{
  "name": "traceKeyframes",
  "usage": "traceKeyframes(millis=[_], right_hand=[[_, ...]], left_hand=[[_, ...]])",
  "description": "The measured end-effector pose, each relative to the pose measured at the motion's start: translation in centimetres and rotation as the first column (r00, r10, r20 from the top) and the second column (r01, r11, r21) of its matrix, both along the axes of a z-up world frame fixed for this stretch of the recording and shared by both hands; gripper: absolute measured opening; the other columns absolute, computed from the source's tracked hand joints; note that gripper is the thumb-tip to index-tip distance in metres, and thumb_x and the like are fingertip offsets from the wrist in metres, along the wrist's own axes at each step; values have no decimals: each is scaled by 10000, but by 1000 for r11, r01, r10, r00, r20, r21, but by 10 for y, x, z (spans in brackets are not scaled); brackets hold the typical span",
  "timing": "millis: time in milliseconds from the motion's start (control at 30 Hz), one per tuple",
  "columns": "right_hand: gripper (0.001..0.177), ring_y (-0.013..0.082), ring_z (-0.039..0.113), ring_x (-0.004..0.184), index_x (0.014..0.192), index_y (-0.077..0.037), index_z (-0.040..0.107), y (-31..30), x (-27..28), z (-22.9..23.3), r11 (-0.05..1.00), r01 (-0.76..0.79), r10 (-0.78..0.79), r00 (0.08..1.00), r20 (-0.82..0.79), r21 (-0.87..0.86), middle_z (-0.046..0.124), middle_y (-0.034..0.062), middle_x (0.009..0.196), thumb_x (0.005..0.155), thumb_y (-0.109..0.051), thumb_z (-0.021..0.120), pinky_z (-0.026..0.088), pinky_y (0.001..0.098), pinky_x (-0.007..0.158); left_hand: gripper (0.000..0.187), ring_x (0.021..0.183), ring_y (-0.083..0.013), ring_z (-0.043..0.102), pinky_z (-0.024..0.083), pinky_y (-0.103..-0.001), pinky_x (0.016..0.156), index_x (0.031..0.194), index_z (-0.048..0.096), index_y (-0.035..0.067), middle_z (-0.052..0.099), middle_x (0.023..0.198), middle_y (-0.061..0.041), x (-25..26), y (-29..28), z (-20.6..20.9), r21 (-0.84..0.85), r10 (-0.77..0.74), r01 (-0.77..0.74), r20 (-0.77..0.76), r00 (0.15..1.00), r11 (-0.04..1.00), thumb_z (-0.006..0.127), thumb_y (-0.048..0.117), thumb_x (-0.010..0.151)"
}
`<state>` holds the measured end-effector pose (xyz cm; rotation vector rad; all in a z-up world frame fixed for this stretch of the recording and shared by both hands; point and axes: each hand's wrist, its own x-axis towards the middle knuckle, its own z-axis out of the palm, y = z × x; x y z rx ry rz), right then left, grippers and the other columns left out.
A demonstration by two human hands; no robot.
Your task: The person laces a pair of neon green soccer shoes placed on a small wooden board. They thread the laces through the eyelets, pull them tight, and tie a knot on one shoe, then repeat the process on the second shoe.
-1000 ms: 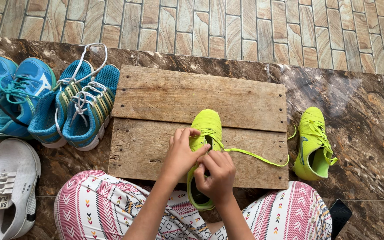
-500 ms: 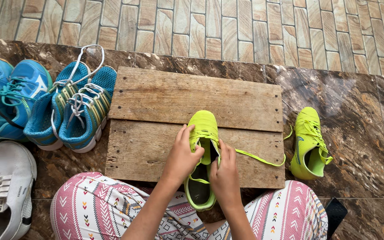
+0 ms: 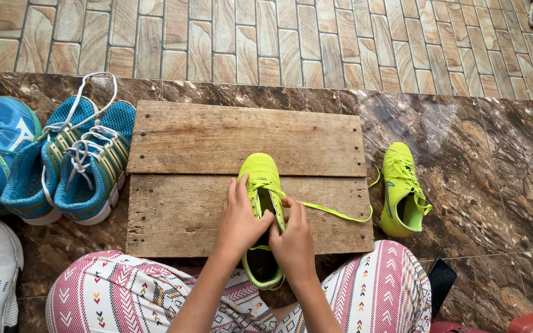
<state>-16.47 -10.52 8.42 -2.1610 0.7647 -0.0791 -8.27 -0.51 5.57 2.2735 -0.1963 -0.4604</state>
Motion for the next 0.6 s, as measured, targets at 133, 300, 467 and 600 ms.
traceKeyframes(millis=[133,300,467,600], right_hand=[[453,369,645,1178,1361,-11,536,-9,0,-10,998,-33,40,991,131,-52,626,207,1282,910,-27,567,512,425,968],[446,408,606,1223,1386,30,509,-10,2,-19,995,-39,56,978,200,-92,601,250,1338,942,2,544,484,450,1016],[398,414,650,1128,1314,-23,496,-3,7,-17,999,43,-44,997,60,19,634,208,1270,925,-66,569,516,474,906],[349,426,681,1049,1235,-44,454,3,10,-10,998,54,-54,999,7,41,632,209,1202,932,-133,602,530,490,838]], left_hand=[[766,1385,-441,418,399,-463,1097,1504,401,69,317,1576,-271,-2,4,-6,-126,11,-11,3,1000,992,628,81,773],[684,1373,-389,501,459,-412,1076,1460,490,70,363,1602,-249,9,16,-7,-223,50,-52,-17,999,973,533,-6,781],[690,1124,-371,702,552,-421,938,1480,464,117,337,1624,-191,16,13,3,-157,86,-121,-216,973,980,524,29,798],[699,1290,-386,560,478,-420,1036,1479,473,98,380,1596,-215,13,11,9,-88,56,-61,-59,997,994,598,46,793]])
